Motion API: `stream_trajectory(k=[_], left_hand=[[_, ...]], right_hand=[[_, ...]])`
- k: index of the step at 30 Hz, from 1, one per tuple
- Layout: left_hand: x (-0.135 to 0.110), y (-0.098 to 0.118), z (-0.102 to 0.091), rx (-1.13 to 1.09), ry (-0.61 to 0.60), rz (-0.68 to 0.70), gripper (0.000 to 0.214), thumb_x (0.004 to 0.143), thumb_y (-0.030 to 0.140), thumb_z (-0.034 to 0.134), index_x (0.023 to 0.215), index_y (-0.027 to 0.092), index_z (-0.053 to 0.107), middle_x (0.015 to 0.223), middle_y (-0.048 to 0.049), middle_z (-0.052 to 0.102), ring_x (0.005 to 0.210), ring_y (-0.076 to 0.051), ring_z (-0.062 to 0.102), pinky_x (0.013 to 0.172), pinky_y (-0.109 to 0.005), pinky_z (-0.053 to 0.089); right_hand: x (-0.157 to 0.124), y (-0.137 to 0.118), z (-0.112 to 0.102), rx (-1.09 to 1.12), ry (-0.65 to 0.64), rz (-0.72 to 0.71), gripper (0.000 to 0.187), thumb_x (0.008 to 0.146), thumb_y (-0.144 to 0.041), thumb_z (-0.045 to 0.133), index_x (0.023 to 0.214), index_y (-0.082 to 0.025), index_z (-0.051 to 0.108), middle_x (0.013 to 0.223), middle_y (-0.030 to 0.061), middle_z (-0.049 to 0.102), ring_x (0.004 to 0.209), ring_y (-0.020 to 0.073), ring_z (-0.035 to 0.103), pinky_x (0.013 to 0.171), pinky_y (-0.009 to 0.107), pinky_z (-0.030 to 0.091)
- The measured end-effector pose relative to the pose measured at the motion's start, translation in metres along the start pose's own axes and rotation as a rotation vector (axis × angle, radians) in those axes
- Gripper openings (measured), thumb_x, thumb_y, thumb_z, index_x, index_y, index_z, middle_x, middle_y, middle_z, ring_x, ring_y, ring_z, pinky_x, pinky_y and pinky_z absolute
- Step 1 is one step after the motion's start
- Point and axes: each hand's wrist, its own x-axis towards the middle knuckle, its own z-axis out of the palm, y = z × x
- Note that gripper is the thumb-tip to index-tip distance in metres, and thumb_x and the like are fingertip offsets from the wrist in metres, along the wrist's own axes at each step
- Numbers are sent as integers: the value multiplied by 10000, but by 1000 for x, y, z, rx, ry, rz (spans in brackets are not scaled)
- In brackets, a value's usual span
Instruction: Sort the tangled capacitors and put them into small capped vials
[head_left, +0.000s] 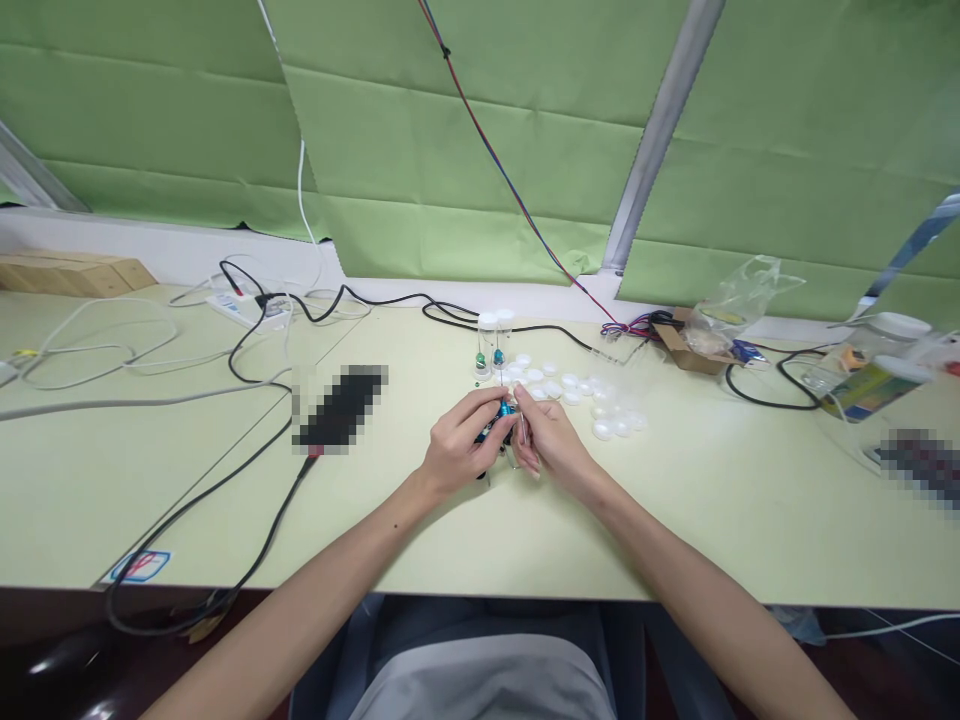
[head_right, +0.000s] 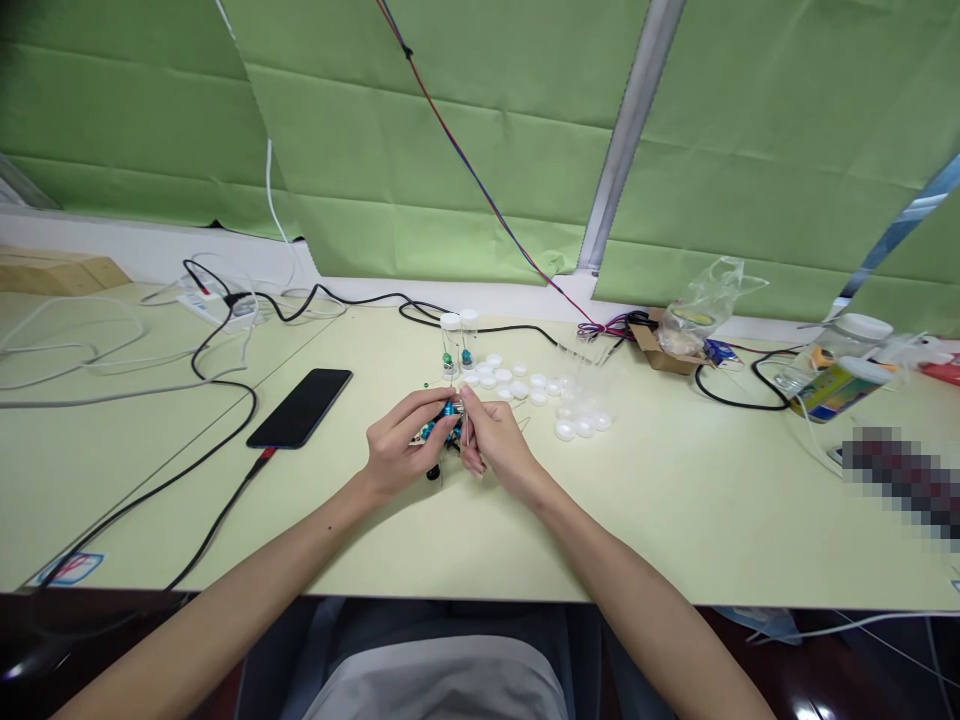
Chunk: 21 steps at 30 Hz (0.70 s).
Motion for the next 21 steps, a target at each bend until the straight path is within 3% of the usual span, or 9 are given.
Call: stream_trajectory(k=[5,15,21], left_hand=[[0,0,1,20,-4,34,123,875,105,603,973,172,633,1055,-92,709,930,-173,695,827,-285,592],[1,1,1,52,-17,41,108,888,102,581,958,169,628,1036,-96,712,932,-178,697,832,-297,597],[3,2,1,45,-32,30,100,881,89,585,936,160,631,1020,-101,708,930,-177,696,826,-289,594]], right_hand=[[-1,-4,0,54,-1,6,595,850,-640,569,474,-193,453,295,-51,384,231,90,371,288,219,264],[-2,-5,0,146,49,-27,414,799,-576,683,751,-200,518,389,-99,453,264,87,419,251,176,274],[-1,-6,1,164,62,-40,399,794,-559,695,837,-206,513,398,-111,462,272,87,420,250,167,291]])
